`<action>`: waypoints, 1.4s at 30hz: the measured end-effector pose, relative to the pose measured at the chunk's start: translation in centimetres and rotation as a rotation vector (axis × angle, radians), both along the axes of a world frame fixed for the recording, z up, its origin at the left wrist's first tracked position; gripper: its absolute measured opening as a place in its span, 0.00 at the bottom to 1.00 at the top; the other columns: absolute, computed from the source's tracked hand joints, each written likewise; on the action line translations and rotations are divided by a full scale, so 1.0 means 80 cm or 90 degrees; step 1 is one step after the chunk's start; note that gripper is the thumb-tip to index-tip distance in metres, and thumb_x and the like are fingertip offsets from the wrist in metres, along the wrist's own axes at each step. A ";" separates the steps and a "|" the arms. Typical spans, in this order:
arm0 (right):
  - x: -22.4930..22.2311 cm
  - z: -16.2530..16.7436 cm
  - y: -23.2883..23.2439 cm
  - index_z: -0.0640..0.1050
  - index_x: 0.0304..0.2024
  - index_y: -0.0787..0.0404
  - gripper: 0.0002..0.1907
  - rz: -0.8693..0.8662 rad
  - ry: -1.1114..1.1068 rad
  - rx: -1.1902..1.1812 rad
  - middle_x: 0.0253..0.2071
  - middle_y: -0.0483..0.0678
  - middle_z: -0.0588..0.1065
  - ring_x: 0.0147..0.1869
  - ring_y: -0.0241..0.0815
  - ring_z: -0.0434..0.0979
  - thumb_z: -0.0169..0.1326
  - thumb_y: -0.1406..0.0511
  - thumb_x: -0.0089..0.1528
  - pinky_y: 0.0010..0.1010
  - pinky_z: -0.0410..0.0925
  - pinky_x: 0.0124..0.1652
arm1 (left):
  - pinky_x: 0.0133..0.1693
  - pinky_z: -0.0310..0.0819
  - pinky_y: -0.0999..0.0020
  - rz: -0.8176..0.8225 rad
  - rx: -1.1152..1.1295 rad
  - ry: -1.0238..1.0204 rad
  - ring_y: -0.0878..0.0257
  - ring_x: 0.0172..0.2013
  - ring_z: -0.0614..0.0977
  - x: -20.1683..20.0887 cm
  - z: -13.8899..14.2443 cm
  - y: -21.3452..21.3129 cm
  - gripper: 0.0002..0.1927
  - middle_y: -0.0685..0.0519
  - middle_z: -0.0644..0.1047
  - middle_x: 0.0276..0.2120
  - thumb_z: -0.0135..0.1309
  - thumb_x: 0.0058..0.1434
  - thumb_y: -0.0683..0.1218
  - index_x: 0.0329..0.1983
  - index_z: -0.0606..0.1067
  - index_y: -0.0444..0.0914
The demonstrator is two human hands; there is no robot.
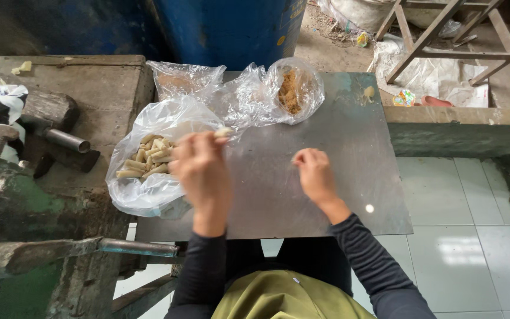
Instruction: The person sits at a metal table and wraps snack rolls. They take a triangular wrapper, spoon brown filling from a plastic bag onto it, fold the wrapper over the filling, and place the finished roll into a plastic bag with other completed rolls.
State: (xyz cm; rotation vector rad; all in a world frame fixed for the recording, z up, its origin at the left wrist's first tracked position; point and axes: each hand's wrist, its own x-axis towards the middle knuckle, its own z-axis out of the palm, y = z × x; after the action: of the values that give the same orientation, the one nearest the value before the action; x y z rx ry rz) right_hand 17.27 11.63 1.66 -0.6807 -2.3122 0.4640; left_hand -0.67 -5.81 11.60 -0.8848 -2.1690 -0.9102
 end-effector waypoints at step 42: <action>-0.098 0.031 0.198 0.79 0.45 0.67 0.10 0.033 0.460 -0.566 0.36 0.44 0.76 0.34 0.29 0.69 0.49 0.67 0.71 0.20 0.63 0.33 | 0.36 0.79 0.67 -0.407 0.005 -0.698 0.60 0.33 0.86 0.056 -0.106 0.064 0.12 0.46 0.83 0.34 0.57 0.60 0.41 0.45 0.74 0.31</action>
State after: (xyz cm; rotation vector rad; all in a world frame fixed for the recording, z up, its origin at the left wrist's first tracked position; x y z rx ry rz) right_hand 9.41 27.46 4.15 -0.6822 -1.3752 1.5187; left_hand 3.80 -0.71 3.11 -1.2960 -2.7565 -2.0908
